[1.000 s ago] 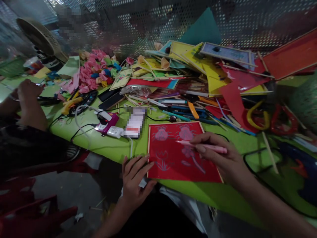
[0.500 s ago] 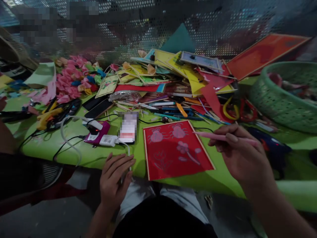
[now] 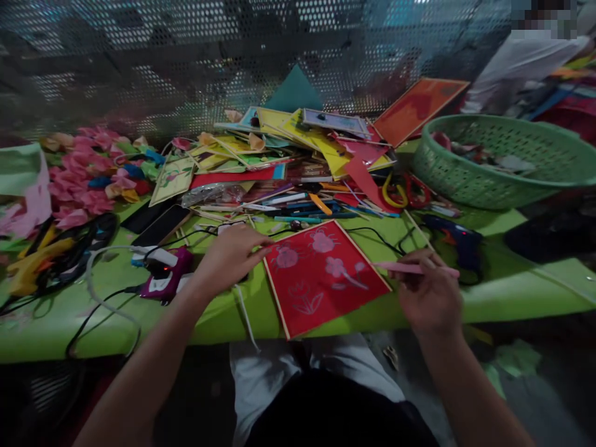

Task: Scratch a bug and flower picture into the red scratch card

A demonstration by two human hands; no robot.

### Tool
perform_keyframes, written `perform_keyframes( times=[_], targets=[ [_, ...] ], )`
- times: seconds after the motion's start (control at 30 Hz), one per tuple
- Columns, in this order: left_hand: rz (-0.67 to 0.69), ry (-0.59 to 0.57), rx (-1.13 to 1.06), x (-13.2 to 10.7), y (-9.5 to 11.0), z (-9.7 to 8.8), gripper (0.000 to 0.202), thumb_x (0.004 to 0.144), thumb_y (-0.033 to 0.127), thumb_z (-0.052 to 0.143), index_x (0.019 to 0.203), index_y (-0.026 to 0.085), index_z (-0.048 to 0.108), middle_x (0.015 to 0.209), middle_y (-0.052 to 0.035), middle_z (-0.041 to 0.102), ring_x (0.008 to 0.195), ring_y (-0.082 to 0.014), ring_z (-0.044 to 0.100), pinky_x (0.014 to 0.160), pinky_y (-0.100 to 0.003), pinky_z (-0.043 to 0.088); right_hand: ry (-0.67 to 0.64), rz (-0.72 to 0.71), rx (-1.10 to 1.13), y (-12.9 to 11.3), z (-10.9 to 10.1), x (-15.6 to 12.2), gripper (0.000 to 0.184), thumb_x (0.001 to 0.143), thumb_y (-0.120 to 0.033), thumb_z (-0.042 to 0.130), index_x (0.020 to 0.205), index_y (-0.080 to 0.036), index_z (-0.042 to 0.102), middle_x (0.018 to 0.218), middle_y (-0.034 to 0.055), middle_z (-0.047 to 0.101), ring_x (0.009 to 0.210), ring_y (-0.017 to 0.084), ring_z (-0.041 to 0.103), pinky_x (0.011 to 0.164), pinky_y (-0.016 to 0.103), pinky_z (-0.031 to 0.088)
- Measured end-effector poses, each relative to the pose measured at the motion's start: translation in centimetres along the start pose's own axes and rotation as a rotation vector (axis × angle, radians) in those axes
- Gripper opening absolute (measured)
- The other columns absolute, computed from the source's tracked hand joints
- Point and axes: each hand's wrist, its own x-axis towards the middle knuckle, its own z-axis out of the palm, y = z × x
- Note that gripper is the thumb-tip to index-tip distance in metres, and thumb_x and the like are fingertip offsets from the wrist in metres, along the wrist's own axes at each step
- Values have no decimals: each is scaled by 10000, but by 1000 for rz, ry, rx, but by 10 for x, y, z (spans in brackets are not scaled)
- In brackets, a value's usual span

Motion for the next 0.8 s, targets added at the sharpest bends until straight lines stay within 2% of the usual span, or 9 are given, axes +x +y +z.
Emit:
perform_keyframes(
  times=[0.07,0.13,0.2,0.33,0.5,0.67,0.8],
  targets=[
    [38,-54,0,23,-3,4,170,983,262,623,1024,203,777,979,-70,792,990,-248,697,905,-377,503,4,-3,2,0,0,2,165,613,-347,751,601,-186,717,540,-12,594,464,129,552,500,279,509],
    [71,-102,4,39,-2,10,165,962,283,644,1026,191,764,992,-82,779,1004,-263,693,888,-373,502,7,-9,-2,0,0,2,173,626,-345,758,611,-179,714,542,-8,595,470,128,562,496,273,505],
    [96,-143,7,51,1,16,177,942,304,659,1034,184,750,1026,-98,768,1029,-273,686,878,-367,498,11,-13,-7,-1,0,1,169,636,-341,762,626,-177,719,552,-4,608,474,128,573,500,276,512],
    [131,-223,4,65,6,23,176,928,319,666,1046,212,742,1045,-77,765,991,-250,694,818,-335,497,19,-18,-21,-2,-1,0,140,604,-314,783,628,-192,720,553,-5,639,445,124,584,482,273,492],
    [190,-217,48,61,14,28,187,965,221,591,1094,177,719,1066,-101,759,1022,-260,699,854,-366,510,27,-14,-61,-3,-1,-2,148,616,-321,821,645,-197,745,608,19,689,514,172,682,522,294,507],
    [229,-159,96,42,20,30,188,992,168,548,1130,146,673,1124,-130,731,1092,-295,684,894,-416,519,60,-17,-72,-2,-1,-5,140,665,-339,813,706,-212,772,642,10,686,526,158,672,532,287,496],
    [241,-143,120,37,19,28,195,987,109,526,1110,155,670,1115,-118,722,1093,-287,683,885,-407,521,74,-18,-84,-2,1,-7,117,658,-309,824,701,-213,771,657,9,686,543,156,673,515,274,467]
  ],
)
